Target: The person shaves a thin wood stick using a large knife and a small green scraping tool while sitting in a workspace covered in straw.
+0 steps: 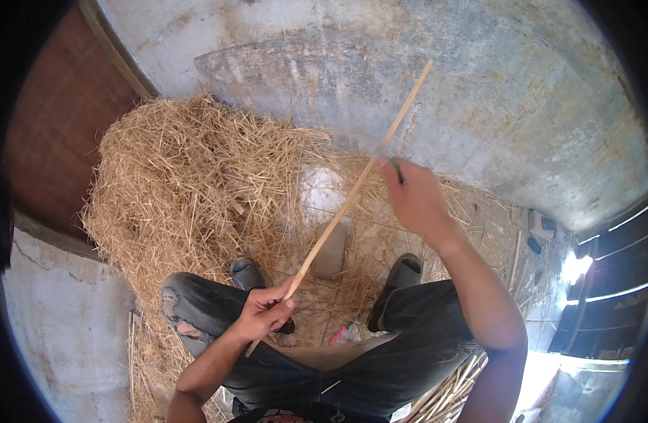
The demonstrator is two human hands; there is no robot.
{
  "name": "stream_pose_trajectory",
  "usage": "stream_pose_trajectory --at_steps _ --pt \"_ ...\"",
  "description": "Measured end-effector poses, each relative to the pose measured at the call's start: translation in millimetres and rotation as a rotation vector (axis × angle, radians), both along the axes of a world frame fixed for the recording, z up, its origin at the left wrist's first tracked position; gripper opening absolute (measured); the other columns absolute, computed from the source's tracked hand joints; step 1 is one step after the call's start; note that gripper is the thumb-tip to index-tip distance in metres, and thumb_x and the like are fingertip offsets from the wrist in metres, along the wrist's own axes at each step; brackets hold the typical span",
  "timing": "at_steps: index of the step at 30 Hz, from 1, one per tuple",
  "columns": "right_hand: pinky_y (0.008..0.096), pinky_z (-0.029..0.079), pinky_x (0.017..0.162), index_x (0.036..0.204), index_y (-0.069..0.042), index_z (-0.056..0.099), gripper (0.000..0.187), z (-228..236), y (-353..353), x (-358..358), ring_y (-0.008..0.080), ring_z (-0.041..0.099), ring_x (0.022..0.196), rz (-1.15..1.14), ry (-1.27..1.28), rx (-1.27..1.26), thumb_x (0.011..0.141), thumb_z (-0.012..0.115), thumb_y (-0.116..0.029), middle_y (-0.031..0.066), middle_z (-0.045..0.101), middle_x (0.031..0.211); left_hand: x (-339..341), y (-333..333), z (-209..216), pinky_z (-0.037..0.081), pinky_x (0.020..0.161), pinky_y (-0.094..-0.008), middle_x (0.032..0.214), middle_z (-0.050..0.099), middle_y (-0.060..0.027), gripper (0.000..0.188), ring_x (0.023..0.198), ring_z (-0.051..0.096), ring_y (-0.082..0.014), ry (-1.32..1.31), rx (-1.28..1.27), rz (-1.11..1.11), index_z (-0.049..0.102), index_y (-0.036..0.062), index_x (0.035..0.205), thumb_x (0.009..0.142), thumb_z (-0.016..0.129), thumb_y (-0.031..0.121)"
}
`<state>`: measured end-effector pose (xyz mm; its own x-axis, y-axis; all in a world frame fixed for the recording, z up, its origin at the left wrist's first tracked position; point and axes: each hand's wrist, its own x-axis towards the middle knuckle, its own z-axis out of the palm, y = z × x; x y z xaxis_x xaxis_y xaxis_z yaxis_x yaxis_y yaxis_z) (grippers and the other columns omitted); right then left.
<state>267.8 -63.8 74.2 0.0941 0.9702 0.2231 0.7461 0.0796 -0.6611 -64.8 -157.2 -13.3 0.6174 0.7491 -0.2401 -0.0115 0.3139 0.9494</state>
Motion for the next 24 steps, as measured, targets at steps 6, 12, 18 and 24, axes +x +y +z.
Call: stream_pose_trajectory --at_steps 6,12,18,24 --pt "0.0530 0.048 0.059 0.083 0.002 0.062 0.051 -11 -36 -50 0.0461 0.059 0.062 0.263 -0.128 -0.143 0.103 0.049 -0.043 0.0264 0.059 0.065 1 0 4 0.029 0.046 -0.0223 0.061 0.041 0.0049 0.052 0.050 0.034 -0.0041 -0.007 -0.049 0.049 0.040 0.0119 0.153 0.103 0.054 0.008" --pt "0.0513 0.049 0.057 0.087 -0.002 0.063 0.051 -8 4 -2 0.0433 0.062 0.060 -0.019 -0.100 -0.067 0.104 0.045 -0.046 0.0230 0.059 0.062 -4 1 0 0.028 0.045 -0.0228 0.061 0.040 0.0047 0.052 0.049 0.033 -0.0046 -0.045 -0.048 0.003 0.040 0.0128 0.152 0.103 0.054 0.008" --pt "0.0516 0.049 0.055 0.092 -0.002 0.065 0.051 -27 -49 -66 0.0432 0.061 0.058 0.321 -0.110 -0.126 0.104 0.043 -0.047 0.0217 0.059 0.060 -5 2 -1 0.026 0.043 -0.0243 0.059 0.036 0.0046 0.050 0.045 0.031 -0.0059 -0.193 -0.106 0.012 0.041 0.0136 0.152 0.103 0.052 0.007" --pt "0.0530 0.047 0.054 0.087 -0.002 0.062 0.049 -10 -10 -40 0.0447 0.061 0.059 0.057 -0.019 -0.144 0.104 0.045 -0.045 0.0223 0.059 0.060 -8 4 -1 0.025 0.042 -0.0246 0.058 0.034 0.0037 0.049 0.044 0.029 -0.0061 -0.238 -0.180 0.014 0.044 0.0165 0.151 0.103 0.051 0.007"
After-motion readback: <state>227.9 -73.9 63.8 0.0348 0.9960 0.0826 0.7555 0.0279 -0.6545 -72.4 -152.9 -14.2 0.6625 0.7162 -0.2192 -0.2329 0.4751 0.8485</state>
